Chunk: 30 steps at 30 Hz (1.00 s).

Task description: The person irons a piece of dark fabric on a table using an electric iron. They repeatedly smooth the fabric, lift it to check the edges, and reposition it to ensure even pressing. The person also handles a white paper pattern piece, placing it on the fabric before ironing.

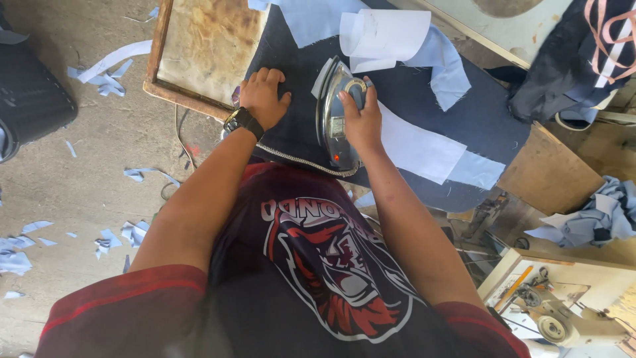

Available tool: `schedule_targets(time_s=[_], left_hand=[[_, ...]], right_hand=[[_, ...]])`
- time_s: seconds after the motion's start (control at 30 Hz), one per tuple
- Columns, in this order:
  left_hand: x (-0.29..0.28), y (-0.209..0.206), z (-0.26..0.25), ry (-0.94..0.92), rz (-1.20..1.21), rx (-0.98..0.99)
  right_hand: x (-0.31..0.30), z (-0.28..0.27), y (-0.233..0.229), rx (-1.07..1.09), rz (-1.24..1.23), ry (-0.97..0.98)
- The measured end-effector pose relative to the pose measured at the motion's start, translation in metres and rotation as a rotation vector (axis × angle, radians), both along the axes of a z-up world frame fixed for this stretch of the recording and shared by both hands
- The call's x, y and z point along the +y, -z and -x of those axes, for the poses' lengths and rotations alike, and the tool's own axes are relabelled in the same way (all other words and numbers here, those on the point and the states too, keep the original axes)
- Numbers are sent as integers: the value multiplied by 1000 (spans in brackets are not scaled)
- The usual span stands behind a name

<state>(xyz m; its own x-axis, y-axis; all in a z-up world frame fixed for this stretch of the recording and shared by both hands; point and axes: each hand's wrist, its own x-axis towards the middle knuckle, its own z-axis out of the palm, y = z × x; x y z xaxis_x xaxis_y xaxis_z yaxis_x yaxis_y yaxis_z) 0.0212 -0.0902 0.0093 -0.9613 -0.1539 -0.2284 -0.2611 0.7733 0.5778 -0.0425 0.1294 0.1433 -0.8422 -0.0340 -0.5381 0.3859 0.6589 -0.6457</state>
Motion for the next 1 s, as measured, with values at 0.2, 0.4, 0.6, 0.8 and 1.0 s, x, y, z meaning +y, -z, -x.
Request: schedule_targets(time_s=[0.2,0.4,0.6,0.8,1.0], left_hand=[[0,-10,4,6,2,-29],[0,-10,4,21,21,-35],[-1,-13,4,36,11,-71],[2,2,0,40,97,-89],[3,1,1,37,93,-88]], right_hand=[[1,7,-11,-171,58,4],[20,-24,-32,-205,8,3],[14,-18,-26,-127,-78,-134],[-40,1,-59,81,-111,-402],[-28,-4,-57,101,-138,-407]])
